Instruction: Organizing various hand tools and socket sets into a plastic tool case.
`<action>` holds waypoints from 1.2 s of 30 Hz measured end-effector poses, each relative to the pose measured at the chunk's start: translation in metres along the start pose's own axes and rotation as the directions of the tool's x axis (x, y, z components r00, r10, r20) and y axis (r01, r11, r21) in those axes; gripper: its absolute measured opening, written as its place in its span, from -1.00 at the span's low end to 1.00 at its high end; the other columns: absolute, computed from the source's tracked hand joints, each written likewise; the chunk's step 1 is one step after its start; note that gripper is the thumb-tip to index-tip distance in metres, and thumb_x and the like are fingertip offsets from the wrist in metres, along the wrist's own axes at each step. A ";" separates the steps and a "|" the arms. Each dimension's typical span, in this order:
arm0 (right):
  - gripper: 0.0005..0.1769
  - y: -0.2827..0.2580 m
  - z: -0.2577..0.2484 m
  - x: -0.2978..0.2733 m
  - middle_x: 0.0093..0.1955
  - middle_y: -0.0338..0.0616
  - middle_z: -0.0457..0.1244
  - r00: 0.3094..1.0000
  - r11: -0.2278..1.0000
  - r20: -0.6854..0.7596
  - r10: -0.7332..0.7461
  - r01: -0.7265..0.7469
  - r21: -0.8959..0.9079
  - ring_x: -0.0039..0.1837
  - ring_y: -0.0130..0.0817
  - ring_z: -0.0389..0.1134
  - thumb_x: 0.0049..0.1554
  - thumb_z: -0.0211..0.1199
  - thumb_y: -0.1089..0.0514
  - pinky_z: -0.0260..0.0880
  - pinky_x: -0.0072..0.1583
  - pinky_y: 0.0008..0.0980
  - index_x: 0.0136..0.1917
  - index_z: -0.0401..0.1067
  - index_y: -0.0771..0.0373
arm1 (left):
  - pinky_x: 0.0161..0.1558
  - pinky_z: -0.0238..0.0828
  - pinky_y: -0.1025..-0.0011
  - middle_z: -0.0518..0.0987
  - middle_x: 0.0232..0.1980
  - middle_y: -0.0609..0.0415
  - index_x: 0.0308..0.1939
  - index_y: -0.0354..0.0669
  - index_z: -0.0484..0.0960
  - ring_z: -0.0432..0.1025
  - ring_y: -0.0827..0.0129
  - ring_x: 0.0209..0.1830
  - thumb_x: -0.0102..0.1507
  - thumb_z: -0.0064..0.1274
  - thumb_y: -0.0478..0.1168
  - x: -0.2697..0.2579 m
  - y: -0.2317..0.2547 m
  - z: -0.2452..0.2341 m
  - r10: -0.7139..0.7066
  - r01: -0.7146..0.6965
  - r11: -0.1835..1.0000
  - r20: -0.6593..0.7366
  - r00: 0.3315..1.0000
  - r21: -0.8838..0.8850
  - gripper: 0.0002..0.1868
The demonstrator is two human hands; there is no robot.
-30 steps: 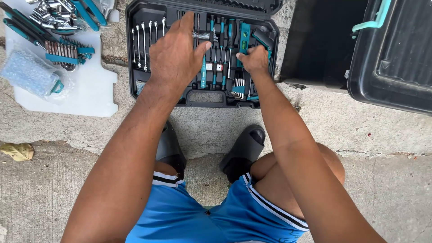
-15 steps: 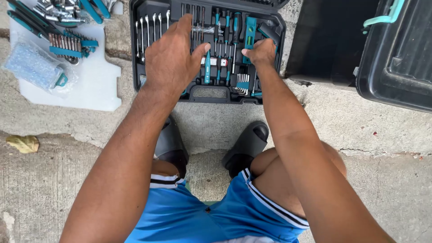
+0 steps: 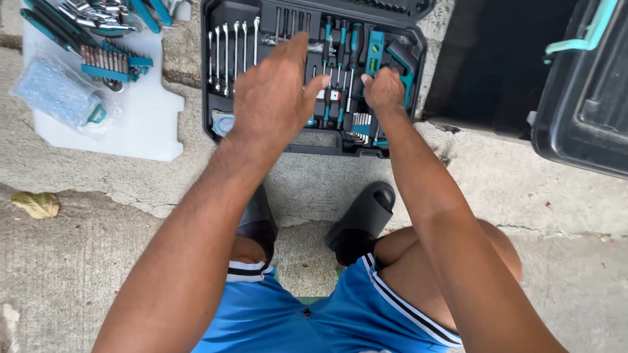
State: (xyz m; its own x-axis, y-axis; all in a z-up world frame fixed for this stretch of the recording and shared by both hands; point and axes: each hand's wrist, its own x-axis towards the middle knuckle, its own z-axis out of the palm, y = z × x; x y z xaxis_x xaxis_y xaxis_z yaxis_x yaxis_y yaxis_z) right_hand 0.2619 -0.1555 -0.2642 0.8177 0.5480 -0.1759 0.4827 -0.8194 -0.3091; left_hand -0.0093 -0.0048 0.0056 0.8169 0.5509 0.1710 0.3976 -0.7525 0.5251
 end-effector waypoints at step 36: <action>-0.49 -0.013 -0.044 0.003 -0.13 -0.06 0.44 0.992 0.944 0.026 0.121 -0.124 0.305 -0.04 -0.22 0.51 -0.09 0.63 -0.04 0.49 0.05 -0.19 -0.02 0.53 0.30 | -0.28 0.57 0.11 0.66 -0.02 -0.21 0.24 -0.33 0.49 0.63 0.03 -0.19 0.23 0.32 0.01 -0.002 0.009 -0.029 -0.064 0.063 0.998 0.070 0.995 0.007 -0.35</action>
State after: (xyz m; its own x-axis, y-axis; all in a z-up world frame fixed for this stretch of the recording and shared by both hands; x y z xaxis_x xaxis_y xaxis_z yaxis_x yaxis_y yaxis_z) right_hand 0.2721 -0.1505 -0.2199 0.8618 0.4488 -0.2366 0.2591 -0.7903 -0.5553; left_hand -0.0195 -0.0022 0.0339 0.8173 0.5709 0.0780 0.4512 -0.7184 0.5295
